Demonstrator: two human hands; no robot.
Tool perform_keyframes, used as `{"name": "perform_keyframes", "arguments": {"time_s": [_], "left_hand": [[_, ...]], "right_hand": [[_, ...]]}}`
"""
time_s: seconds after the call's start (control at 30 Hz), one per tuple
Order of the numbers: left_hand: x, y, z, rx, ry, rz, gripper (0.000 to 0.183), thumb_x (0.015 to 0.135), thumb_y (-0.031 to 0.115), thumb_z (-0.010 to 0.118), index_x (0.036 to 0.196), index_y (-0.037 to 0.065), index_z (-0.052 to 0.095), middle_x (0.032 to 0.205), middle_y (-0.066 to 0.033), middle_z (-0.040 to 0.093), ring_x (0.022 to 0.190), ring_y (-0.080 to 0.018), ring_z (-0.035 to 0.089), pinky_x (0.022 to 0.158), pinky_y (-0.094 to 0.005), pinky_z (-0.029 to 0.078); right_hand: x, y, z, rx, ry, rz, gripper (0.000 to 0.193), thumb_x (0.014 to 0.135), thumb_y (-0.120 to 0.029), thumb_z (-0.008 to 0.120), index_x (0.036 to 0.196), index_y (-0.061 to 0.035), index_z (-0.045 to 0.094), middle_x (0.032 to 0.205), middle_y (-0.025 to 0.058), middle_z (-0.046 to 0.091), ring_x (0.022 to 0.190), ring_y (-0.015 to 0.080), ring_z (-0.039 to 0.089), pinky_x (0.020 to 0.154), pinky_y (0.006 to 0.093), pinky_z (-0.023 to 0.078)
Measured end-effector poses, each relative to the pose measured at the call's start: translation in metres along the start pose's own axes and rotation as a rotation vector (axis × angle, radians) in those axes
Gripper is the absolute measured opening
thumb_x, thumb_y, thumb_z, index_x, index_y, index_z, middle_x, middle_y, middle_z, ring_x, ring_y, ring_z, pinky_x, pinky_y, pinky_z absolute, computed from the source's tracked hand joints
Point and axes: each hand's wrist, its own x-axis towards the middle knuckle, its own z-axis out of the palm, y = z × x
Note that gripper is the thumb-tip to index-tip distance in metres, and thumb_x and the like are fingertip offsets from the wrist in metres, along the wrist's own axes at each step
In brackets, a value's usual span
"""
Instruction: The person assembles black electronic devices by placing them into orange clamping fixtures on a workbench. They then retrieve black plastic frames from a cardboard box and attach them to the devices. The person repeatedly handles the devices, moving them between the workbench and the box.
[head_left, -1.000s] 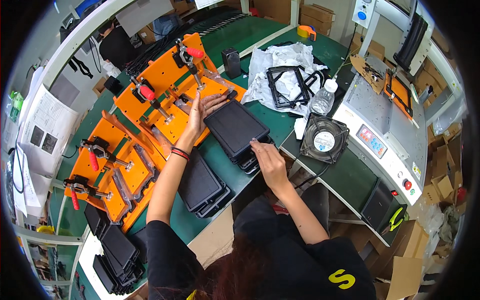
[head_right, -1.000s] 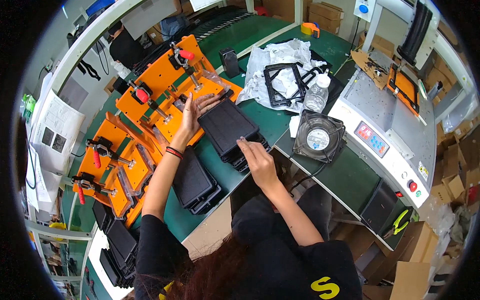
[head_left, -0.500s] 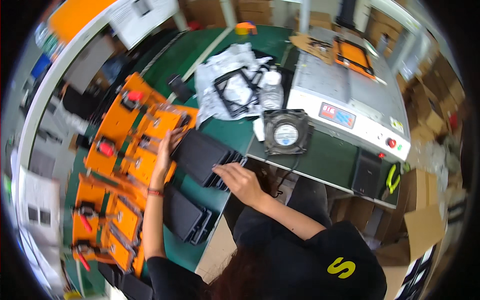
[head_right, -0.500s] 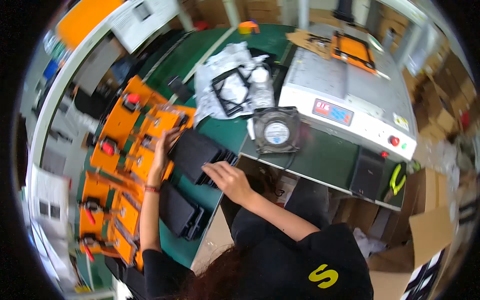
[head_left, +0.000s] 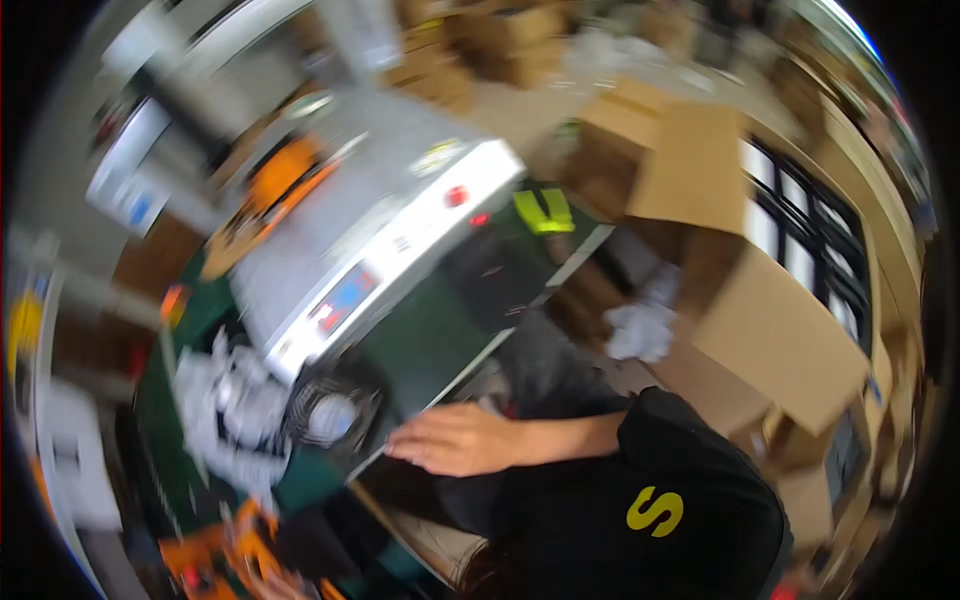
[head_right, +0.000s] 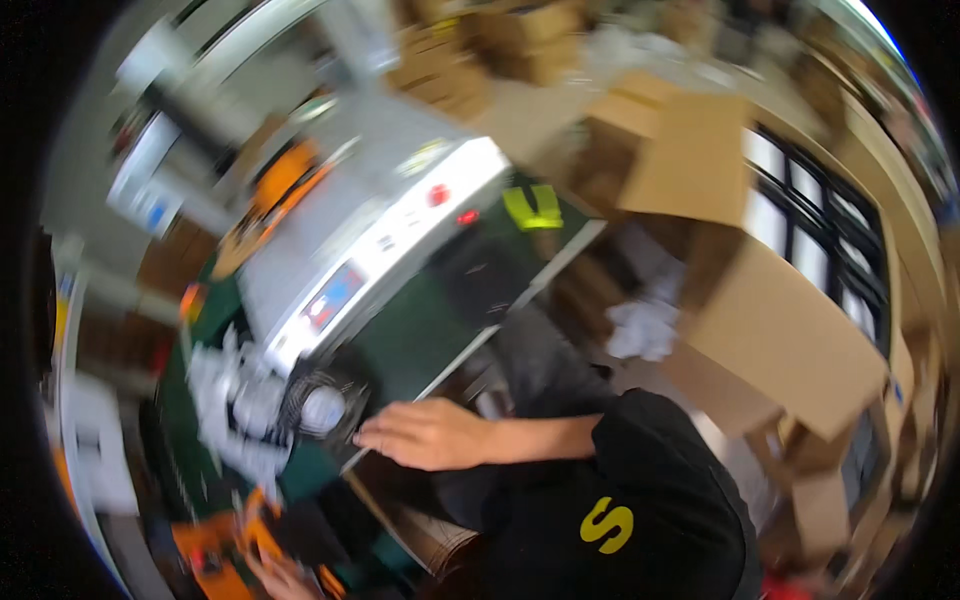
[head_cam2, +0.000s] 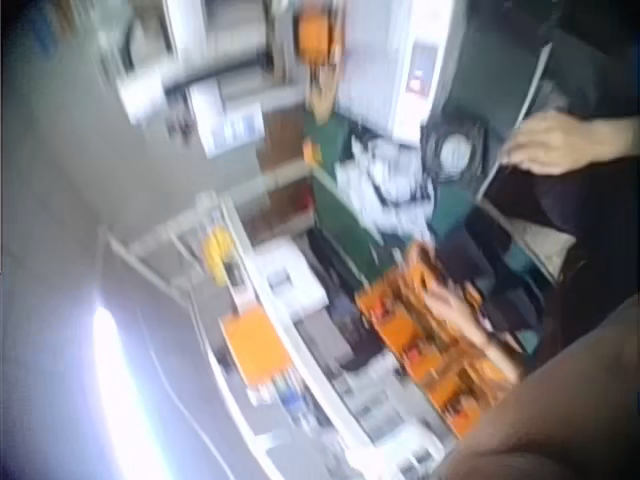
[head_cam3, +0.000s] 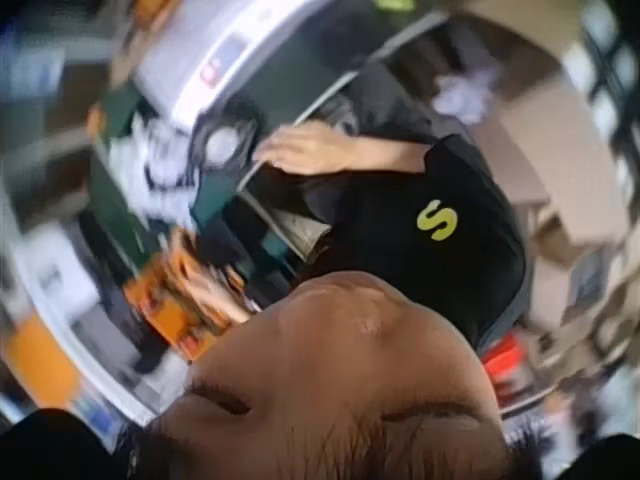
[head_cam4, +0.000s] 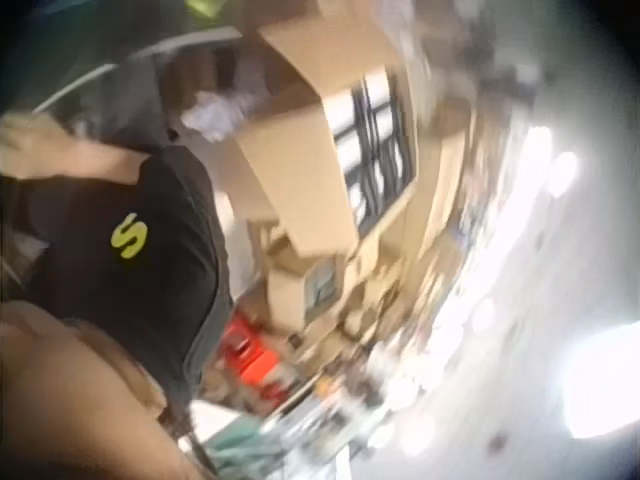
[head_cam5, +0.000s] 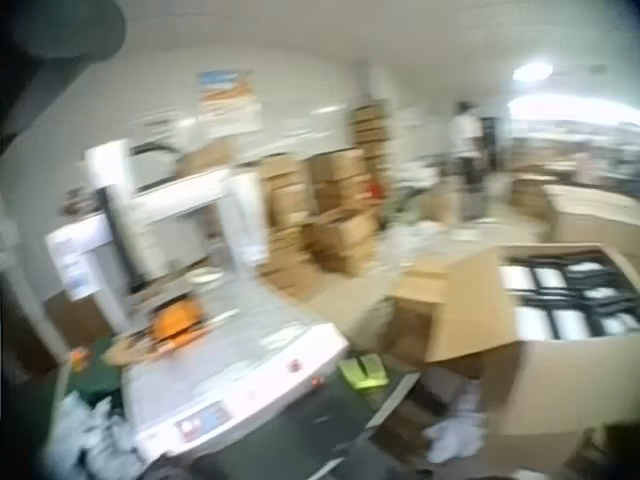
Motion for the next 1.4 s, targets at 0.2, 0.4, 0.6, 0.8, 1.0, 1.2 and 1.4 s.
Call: {"name": "perform_keyframes", "arguments": {"time_s": [0.2, 0.4, 0.6, 0.8, 1.0, 1.2, 1.4], "left_hand": [[-0.059, 0.121, 0.073, 0.441, -0.101, 0.383, 0.030, 0.096, 0.018, 0.047, 0.116, -0.005, 0.049, 0.110, -0.0225, 0.058, 0.096, -0.0346, 0.059, 0.083, -0.0388, 0.048], [-0.097, 0.129, 0.206, 0.256, -0.457, 0.521, 0.026, 0.088, 0.008, 0.056, 0.110, -0.003, 0.054, 0.102, -0.0207, 0.059, 0.093, -0.0352, 0.059, 0.086, -0.0413, 0.047], [-0.110, 0.192, 0.263, 0.141, -0.819, 0.937, 0.033, 0.088, 0.008, 0.052, 0.119, -0.003, 0.050, 0.113, -0.0173, 0.059, 0.101, -0.0358, 0.055, 0.088, -0.0442, 0.043], [-0.125, 0.227, 0.284, -0.142, -0.928, 0.852, 0.031, 0.087, 0.009, 0.053, 0.117, -0.002, 0.051, 0.109, -0.0174, 0.061, 0.100, -0.0352, 0.056, 0.089, -0.0441, 0.043], [-0.134, 0.221, 0.290, -0.729, -1.290, -0.009, 0.042, 0.097, 0.026, 0.039, 0.121, -0.008, 0.044, 0.113, -0.0252, 0.057, 0.111, -0.0323, 0.054, 0.098, -0.0412, 0.040], [-0.108, 0.233, 0.341, -0.824, -0.927, 0.500, 0.105, 0.065, 0.029, 0.082, 0.142, 0.000, 0.016, 0.147, -0.0258, 0.021, 0.138, -0.0363, 0.022, 0.111, -0.0489, 0.015], [-0.072, 0.201, 0.316, -1.116, -0.667, 0.070, 0.023, 0.095, 0.022, 0.047, 0.094, -0.001, 0.046, 0.071, -0.0125, 0.055, 0.046, -0.0155, 0.047, 0.043, -0.0246, 0.042]], "right_hand": [[-0.078, 0.008, -0.302, -0.910, 0.355, 0.597, 0.008, 0.071, -0.004, 0.067, 0.069, -0.0047, 0.059, 0.087, 0.0110, 0.062, 0.074, 0.0242, 0.061, 0.060, 0.0353, 0.050], [-0.183, 0.022, -0.499, -0.953, 0.331, 1.301, 0.021, 0.091, -0.020, 0.057, 0.093, 0.0006, 0.058, 0.075, 0.0127, 0.060, 0.068, 0.0226, 0.059, 0.065, 0.0308, 0.047], [-0.192, 0.104, -0.508, -1.152, -0.069, 1.397, 0.031, 0.078, -0.021, 0.069, 0.101, -0.0026, 0.060, 0.087, 0.0176, 0.064, 0.085, 0.0336, 0.063, 0.075, 0.0417, 0.049], [-0.155, 0.064, -0.516, -1.232, 0.254, 1.082, 0.021, 0.078, -0.011, 0.063, 0.097, -0.0029, 0.061, 0.082, 0.0127, 0.061, 0.079, 0.0271, 0.062, 0.071, 0.0383, 0.049], [-0.035, -0.039, -0.464, -0.787, 0.306, 0.983, 0.018, 0.075, 0.005, 0.062, 0.092, 0.0010, 0.059, 0.071, 0.0032, 0.048, 0.057, 0.0121, 0.043, 0.053, 0.0238, 0.035], [0.012, -0.049, -0.358, -0.535, -0.043, 0.601, 0.018, 0.059, -0.008, 0.074, 0.072, -0.0016, 0.065, 0.067, 0.0045, 0.059, 0.064, 0.0176, 0.056, 0.053, 0.0259, 0.039], [0.035, 0.018, -0.273, 0.134, -0.215, 0.666, 0.042, 0.068, -0.016, 0.078, 0.105, -0.0024, 0.065, 0.093, 0.0112, 0.058, 0.071, 0.0182, 0.057, 0.061, 0.0272, 0.047]]}}
